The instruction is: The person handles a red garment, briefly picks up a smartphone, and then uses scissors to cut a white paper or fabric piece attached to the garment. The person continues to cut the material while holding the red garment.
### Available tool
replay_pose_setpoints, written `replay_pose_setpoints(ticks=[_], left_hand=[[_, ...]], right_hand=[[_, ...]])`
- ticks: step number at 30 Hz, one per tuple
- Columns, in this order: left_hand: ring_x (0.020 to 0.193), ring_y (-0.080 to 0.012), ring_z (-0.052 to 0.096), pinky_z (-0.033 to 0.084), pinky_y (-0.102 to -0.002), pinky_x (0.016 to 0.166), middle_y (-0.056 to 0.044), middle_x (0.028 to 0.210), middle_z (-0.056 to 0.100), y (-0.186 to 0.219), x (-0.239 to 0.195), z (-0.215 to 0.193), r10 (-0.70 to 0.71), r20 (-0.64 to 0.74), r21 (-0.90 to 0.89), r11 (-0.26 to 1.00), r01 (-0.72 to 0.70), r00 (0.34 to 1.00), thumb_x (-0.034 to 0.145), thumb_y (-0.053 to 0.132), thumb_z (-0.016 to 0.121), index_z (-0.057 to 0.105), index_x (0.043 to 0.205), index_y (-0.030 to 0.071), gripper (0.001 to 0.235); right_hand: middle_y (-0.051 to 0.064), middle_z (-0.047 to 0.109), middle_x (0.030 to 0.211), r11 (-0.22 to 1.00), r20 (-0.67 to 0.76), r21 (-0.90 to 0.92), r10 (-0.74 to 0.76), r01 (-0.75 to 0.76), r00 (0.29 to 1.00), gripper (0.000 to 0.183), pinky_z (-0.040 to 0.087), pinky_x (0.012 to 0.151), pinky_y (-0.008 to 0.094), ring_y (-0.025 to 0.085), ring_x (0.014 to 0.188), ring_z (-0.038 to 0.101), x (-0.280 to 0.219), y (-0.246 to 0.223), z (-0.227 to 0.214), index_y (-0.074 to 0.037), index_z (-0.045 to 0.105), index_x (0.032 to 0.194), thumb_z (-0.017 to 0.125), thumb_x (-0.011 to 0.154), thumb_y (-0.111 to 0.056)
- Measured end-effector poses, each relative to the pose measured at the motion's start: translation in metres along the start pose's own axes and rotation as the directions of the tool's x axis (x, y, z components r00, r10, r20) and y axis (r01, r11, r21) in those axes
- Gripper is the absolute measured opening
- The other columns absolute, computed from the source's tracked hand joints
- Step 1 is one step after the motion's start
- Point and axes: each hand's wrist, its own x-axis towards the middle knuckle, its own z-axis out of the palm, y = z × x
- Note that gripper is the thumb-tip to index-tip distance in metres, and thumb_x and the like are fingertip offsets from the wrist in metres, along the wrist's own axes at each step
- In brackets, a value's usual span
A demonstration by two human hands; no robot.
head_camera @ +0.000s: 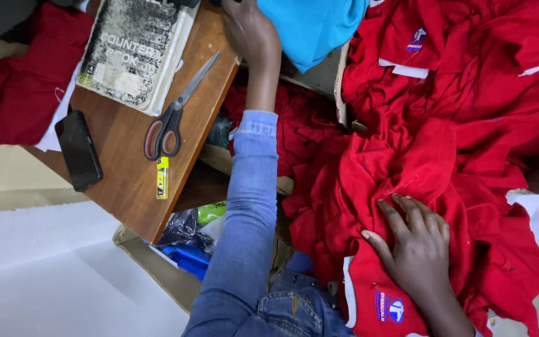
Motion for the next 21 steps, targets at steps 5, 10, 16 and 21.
replay_pose_setpoints(ticks=[5,10,16,21], left_hand=[[0.091,-0.0513,0.066,0.048,-0.054,0.073,-0.025,0.101,0.071,0.013,0.022,-0.013,-0.428,0.234,-0.396,0.778,0.488,0.873,0.105,0.043,0.037,0.057,0.121,0.008,0.044],[0.065,-0.0336,0.065,0.048,-0.045,0.050,-0.019,0.108,0.060,-0.009,0.004,-0.006,-0.150,-0.031,0.149,0.977,0.153,0.988,0.111,0.012,0.056,0.033,0.143,0.007,0.040],[0.083,-0.0503,0.070,0.054,-0.056,0.050,-0.030,0.129,0.056,-0.014,0.028,-0.034,-0.370,0.278,0.086,0.929,0.361,0.886,0.098,0.017,0.070,0.031,0.141,0.002,0.060],[0.080,-0.0470,0.066,0.049,-0.054,0.060,-0.031,0.111,0.063,-0.027,0.042,-0.010,-0.300,0.357,0.129,0.954,0.272,0.885,0.095,0.019,0.065,0.037,0.128,0.003,0.047]], right_hand=[[0.005,0.069,0.140,0.999,0.008,0.031,0.027,-0.027,1.000,0.066,0.051,0.099,0.050,0.030,0.127,0.066,0.002,0.000,-0.001,-0.023,0.070,0.137,0.064,0.088,-0.067],[0.004,0.068,0.142,0.999,0.014,0.030,0.020,-0.021,1.000,0.068,0.051,0.100,0.049,0.030,0.126,0.065,0.004,0.002,0.001,-0.023,0.069,0.139,0.062,0.089,-0.069],[0.004,0.068,0.141,0.999,0.016,0.026,0.018,-0.019,1.000,0.067,0.051,0.102,0.049,0.030,0.126,0.065,0.003,0.003,0.001,-0.023,0.071,0.138,0.062,0.089,-0.068],[0.005,0.067,0.141,0.999,0.002,0.041,0.013,-0.013,1.000,0.067,0.050,0.099,0.048,0.030,0.127,0.065,0.003,0.002,-0.001,-0.022,0.069,0.139,0.063,0.090,-0.068]])
